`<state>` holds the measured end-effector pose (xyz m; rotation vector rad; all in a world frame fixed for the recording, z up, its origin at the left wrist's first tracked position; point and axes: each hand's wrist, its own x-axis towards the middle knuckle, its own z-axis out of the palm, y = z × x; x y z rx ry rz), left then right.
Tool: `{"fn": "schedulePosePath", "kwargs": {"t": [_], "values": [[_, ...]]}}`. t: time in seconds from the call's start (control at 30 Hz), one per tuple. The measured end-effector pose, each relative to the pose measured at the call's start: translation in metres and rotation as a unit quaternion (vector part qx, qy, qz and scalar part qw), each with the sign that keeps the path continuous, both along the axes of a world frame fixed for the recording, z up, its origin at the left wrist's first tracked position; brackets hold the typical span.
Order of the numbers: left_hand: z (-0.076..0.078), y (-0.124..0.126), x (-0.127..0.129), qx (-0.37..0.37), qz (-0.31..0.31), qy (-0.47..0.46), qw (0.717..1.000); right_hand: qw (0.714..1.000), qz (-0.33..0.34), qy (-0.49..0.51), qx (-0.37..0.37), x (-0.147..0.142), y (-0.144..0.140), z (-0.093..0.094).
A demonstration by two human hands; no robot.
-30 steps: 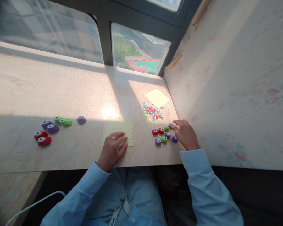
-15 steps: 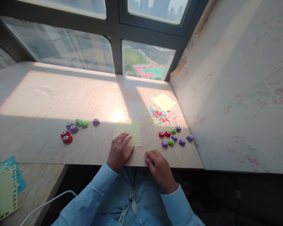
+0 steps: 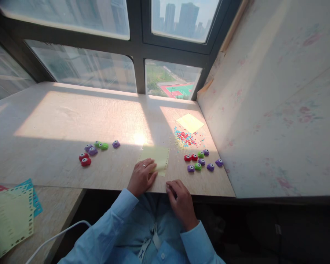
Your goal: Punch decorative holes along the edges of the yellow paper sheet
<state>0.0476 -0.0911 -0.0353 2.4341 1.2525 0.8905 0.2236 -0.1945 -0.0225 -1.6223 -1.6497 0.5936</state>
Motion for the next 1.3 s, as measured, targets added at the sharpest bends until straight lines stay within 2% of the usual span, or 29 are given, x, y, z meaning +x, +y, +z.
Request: {"fn": "schedulePosePath", "kwargs": {"t": [0.17,0.37,0.53,0.67,0.73,0.8,0.9,1.0,1.1,1.2,1.3], "values": [[0.0,0.001,-0.012,0.002,-0.078,-0.02,0.997,0.999,-0.015,0.034,0.005,0.005,0.003,-0.003],[0.002,-0.007,-0.028,0.05,-0.017,-0.019,0.998,0.996,-0.066,0.048,0.031,0.007,0.012,-0.005],[0.006,-0.009,-0.036,0.032,-0.036,0.027,0.998,0.993,-0.036,-0.038,0.102,0.004,0.031,-0.005],[0.006,0.0,-0.045,0.017,-0.07,0.007,0.997,0.987,0.023,-0.131,0.095,0.006,0.049,-0.015],[0.006,0.005,-0.051,0.011,-0.066,-0.013,0.998,0.982,0.034,-0.163,0.09,0.008,0.054,-0.019],[0.007,0.007,-0.061,0.01,-0.029,-0.034,0.999,0.978,0.033,-0.182,0.094,0.008,0.055,-0.022],[0.011,0.011,-0.085,0.03,0.092,-0.053,0.994,0.976,0.026,-0.19,0.107,0.009,0.051,-0.024],[0.016,0.016,-0.119,0.077,0.252,-0.044,0.964,0.975,0.023,-0.185,0.12,0.009,0.048,-0.025],[0.017,0.023,-0.152,0.093,0.376,0.004,0.922,0.974,0.022,-0.184,0.132,0.009,0.048,-0.027],[0.013,0.028,-0.172,0.07,0.434,0.031,0.898,0.972,0.022,-0.185,0.141,0.01,0.049,-0.028],[0.008,0.03,-0.177,0.047,0.442,0.039,0.895,0.972,0.026,-0.185,0.146,0.01,0.05,-0.027]]}}
